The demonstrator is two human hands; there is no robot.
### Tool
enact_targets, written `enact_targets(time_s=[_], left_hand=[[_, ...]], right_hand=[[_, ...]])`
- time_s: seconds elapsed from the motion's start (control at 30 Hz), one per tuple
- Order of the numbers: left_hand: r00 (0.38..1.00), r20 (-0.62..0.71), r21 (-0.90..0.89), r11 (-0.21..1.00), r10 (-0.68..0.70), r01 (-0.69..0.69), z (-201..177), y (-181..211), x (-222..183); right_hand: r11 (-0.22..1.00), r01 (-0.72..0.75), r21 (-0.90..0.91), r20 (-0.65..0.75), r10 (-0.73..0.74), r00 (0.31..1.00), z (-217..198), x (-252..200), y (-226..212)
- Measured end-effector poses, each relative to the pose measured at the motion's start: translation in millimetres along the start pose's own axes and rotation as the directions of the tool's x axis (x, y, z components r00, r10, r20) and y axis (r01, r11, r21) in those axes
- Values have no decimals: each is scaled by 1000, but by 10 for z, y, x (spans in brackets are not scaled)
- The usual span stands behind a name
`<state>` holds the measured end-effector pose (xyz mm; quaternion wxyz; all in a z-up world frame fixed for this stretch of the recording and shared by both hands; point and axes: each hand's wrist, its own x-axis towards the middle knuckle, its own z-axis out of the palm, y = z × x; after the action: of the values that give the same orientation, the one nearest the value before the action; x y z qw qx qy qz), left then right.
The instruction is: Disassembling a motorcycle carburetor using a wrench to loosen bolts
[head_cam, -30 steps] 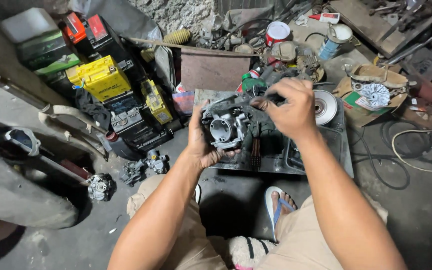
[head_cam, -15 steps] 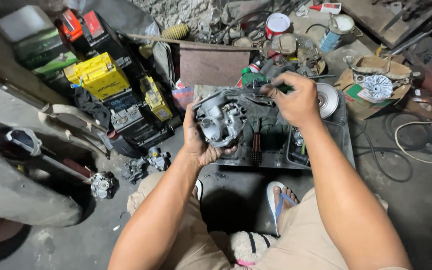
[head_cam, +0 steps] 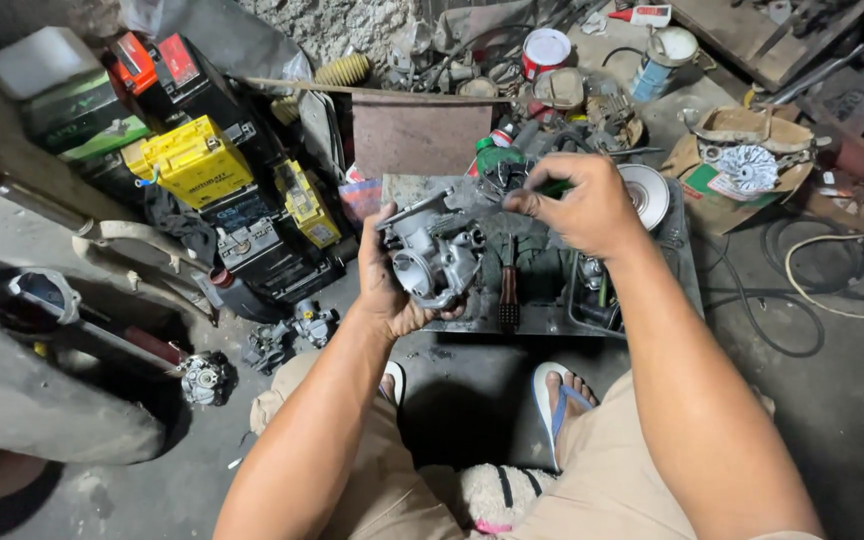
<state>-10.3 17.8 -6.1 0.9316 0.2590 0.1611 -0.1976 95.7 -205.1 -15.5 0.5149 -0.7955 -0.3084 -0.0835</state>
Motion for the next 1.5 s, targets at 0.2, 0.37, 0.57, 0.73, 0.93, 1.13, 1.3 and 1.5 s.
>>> enact_targets(time_s=[0.2, 0.37, 0.57, 0.73, 0.93, 1.13, 1.3, 1.5], left_hand=[[1000, 9, -15, 1000, 9, -9, -201, -61, 156], [1000, -11, -26, 1000, 15, -16, -159, -8, 173], [995, -53, -80, 993, 79, -83, -257, -88, 210], [995, -63, -58, 995, 80, -84, -264, -141, 170], [991, -90, -85, 991, 100, -108, -475, -158, 329], [997, 80, -126, 992, 11, -1, -336, -41, 199], [996, 79, -57, 998, 46, -41, -301, -61, 248], [963, 45, -143, 956, 266, -257, -228, -34, 265]], right_hand=[[997, -24, -69, 6, 24, 1000, -211, -31, 111], [998, 6, -70, 47, -3, 999, -214, 10, -184], [994, -57, -90, 62, 63, 996, -293, -62, -109], [993, -96, -69, 108, 103, 989, -391, -88, -128], [987, -125, -99, 93, 135, 987, -417, -116, -410], [921, 67, -384, 50, -52, 997, -728, -227, -587], [634, 92, -768, 35, -103, 994, -576, -330, -780], [638, -85, -765, 62, 205, 977, -425, -272, -921]])
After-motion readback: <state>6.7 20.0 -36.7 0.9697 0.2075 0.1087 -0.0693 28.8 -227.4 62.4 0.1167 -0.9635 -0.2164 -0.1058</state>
